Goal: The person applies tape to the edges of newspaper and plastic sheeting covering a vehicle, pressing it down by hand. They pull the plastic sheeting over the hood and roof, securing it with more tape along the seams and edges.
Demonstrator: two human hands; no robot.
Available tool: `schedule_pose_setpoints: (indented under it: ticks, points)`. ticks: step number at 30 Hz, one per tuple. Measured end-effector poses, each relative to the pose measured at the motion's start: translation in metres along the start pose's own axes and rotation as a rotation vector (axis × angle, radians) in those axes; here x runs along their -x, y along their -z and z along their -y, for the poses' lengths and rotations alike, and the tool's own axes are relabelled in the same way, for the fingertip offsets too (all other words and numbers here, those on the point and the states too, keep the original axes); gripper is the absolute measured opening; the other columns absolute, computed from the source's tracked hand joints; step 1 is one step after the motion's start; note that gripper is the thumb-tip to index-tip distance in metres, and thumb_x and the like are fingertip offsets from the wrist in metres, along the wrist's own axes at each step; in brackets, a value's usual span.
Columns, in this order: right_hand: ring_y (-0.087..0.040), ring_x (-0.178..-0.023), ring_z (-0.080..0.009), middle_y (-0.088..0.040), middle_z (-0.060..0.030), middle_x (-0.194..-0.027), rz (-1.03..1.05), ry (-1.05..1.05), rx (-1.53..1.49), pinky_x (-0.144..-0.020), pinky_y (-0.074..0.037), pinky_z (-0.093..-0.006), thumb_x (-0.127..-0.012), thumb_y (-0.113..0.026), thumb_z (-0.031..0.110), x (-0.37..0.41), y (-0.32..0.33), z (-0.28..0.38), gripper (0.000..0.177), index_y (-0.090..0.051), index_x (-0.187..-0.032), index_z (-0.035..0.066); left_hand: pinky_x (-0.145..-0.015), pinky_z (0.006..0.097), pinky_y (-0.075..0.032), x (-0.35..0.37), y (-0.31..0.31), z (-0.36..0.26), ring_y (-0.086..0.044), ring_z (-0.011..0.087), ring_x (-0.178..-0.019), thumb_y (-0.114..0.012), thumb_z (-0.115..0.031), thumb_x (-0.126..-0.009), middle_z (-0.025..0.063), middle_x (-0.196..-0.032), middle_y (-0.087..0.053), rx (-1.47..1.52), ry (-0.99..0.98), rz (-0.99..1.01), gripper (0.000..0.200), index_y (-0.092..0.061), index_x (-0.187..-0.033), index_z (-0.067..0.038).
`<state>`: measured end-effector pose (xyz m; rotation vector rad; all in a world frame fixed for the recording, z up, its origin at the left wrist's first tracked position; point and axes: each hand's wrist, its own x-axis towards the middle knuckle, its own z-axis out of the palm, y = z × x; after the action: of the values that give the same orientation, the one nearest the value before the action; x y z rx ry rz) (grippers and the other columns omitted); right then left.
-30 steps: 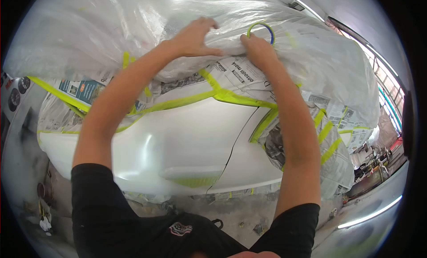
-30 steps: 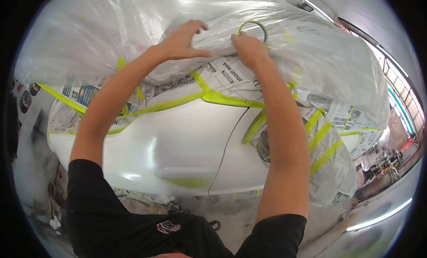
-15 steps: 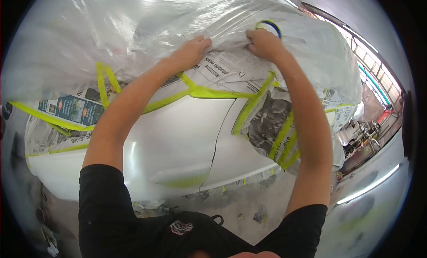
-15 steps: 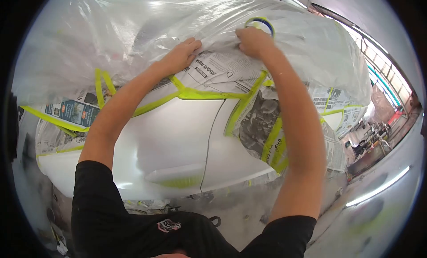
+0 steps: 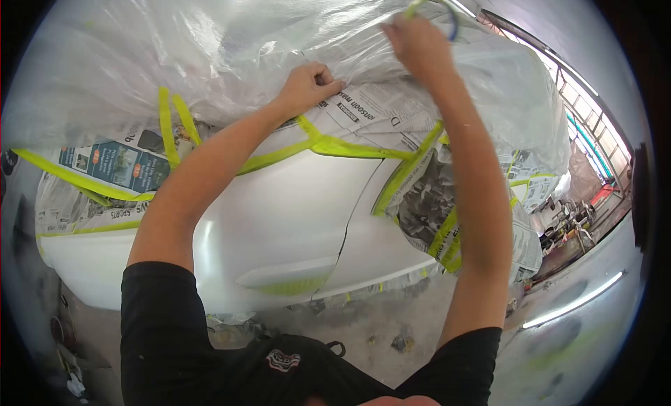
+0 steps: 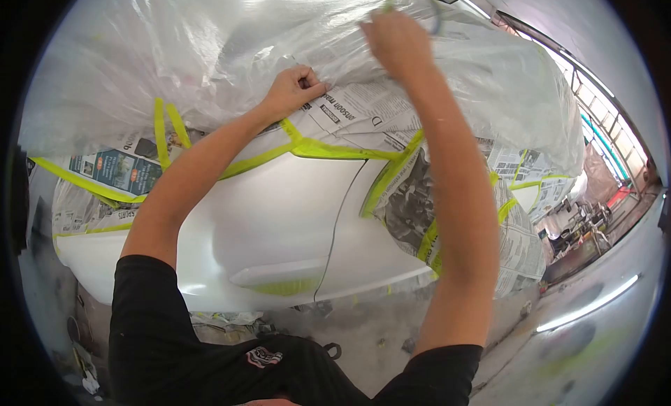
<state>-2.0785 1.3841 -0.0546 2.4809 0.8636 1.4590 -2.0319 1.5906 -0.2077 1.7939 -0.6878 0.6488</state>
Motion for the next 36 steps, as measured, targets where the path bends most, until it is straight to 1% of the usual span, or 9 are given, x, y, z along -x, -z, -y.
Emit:
schedule_pose_setpoints:
  ticks: [4,9,10,14,20,23,29,32,36]
  points:
    - [-0.068,-0.086,-0.0373,-0.069,-0.0192,-0.088,0.199,0.151,-0.115,-0.076,-0.054,-0.0485,-0.092,-0.062,0.027,0.007,-0.037,0.034,0.026,-0.07,-0.087,0.003,-0.057,0.0229,-0.04,0.002,0.001,-0.004,-0.048,0.0043,-0.064,-0.08,-0.024,-0.085,-0.0029,-0.069,-0.057,0.008,-0.011,-0.024,0.026,-0.065,-0.077,-0.005]
    - [-0.069,-0.09,-0.0376,-0.07,-0.0199,-0.092,0.296,0.094,-0.184,-0.079,-0.055,-0.0472,-0.088,-0.064,0.02,0.042,-0.069,0.032,0.021,-0.072,-0.087,0.001,-0.061,0.0261,-0.044,-0.001,0.003,-0.001,-0.053,0.0087,-0.067,-0.076,-0.028,-0.088,0.0016,-0.075,-0.063,0.105,0.026,-0.187,0.028,-0.067,-0.087,-0.002]
    - [-0.069,-0.09,-0.0375,-0.07,-0.0202,-0.093,0.282,0.087,-0.172,-0.08,-0.055,-0.047,-0.088,-0.065,0.019,0.041,-0.067,0.034,0.02,-0.072,-0.087,0.001,-0.063,0.0258,-0.045,-0.007,0.006,-0.009,-0.055,0.0078,-0.07,-0.072,-0.029,-0.092,0.0016,-0.078,-0.065,0.349,0.228,-0.222,0.028,-0.067,-0.094,-0.001]
    - [-0.069,-0.089,-0.0374,-0.07,-0.0208,-0.093,0.288,0.097,-0.159,-0.079,-0.055,-0.0467,-0.087,-0.066,0.018,0.039,-0.073,0.032,0.019,-0.073,-0.086,0.001,-0.061,0.0264,-0.045,-0.044,0.009,-0.039,-0.053,0.0083,-0.067,-0.067,-0.029,-0.095,-0.0009,-0.078,-0.062,0.161,-0.155,-0.465,0.03,-0.065,-0.095,0.001]
    - [-0.069,-0.088,-0.0371,-0.07,-0.0204,-0.09,0.272,0.082,-0.146,-0.079,-0.056,-0.0464,-0.087,-0.066,0.018,0.04,-0.07,0.034,0.019,-0.073,-0.083,0.001,-0.056,0.0224,-0.038,-0.015,-0.014,-0.011,-0.042,0.0062,-0.058,-0.061,-0.03,-0.1,-0.0012,-0.075,-0.052,0.736,0.264,-0.302,0.027,-0.063,-0.1,-0.003]
    - [-0.069,-0.085,-0.0367,-0.07,-0.0197,-0.086,0.269,0.073,-0.207,-0.077,-0.055,-0.0466,-0.086,-0.066,0.02,0.039,-0.067,0.037,0.021,-0.072,-0.081,0.001,-0.055,0.0216,-0.036,-0.01,-0.015,-0.011,-0.04,0.006,-0.059,-0.06,-0.028,-0.101,-0.0016,-0.075,-0.05,0.746,0.256,-0.291,0.025,-0.062,-0.102,-0.003]
    - [-0.06,-0.064,-0.0368,-0.061,-0.0223,-0.065,0.229,0.153,-0.521,-0.064,-0.048,-0.0439,-0.087,-0.066,0.024,0.029,-0.035,0.052,0.031,-0.066,-0.069,-0.002,-0.075,0.0263,-0.048,-0.015,-0.004,-0.006,-0.05,0.0107,-0.082,-0.05,-0.046,-0.104,0.0006,-0.091,-0.054,1.038,0.252,-0.109,0.048,-0.065,-0.114,-0.002]
    - [-0.053,-0.054,-0.0321,-0.055,-0.0204,-0.056,0.245,0.104,-0.651,-0.061,-0.046,-0.0415,-0.084,-0.065,0.022,0.026,-0.026,0.067,0.034,-0.061,-0.063,-0.004,-0.096,0.0312,-0.048,-0.018,0.003,0.002,-0.056,0.0148,-0.101,-0.041,-0.055,-0.105,0.0032,-0.105,-0.059,1.08,0.268,0.004,0.062,-0.059,-0.128,-0.001]
    - [-0.043,-0.046,-0.0223,-0.048,-0.0166,-0.051,0.401,0.047,-0.873,-0.054,-0.042,-0.0387,-0.083,-0.063,0.018,0.027,-0.038,0.073,0.032,-0.057,-0.062,-0.006,-0.098,0.0325,-0.048,-0.015,0.009,-0.006,-0.059,0.0169,-0.109,-0.049,-0.047,-0.104,0.0083,-0.116,-0.063,1.184,0.262,0.126,0.05,-0.061,-0.122,-0.001]
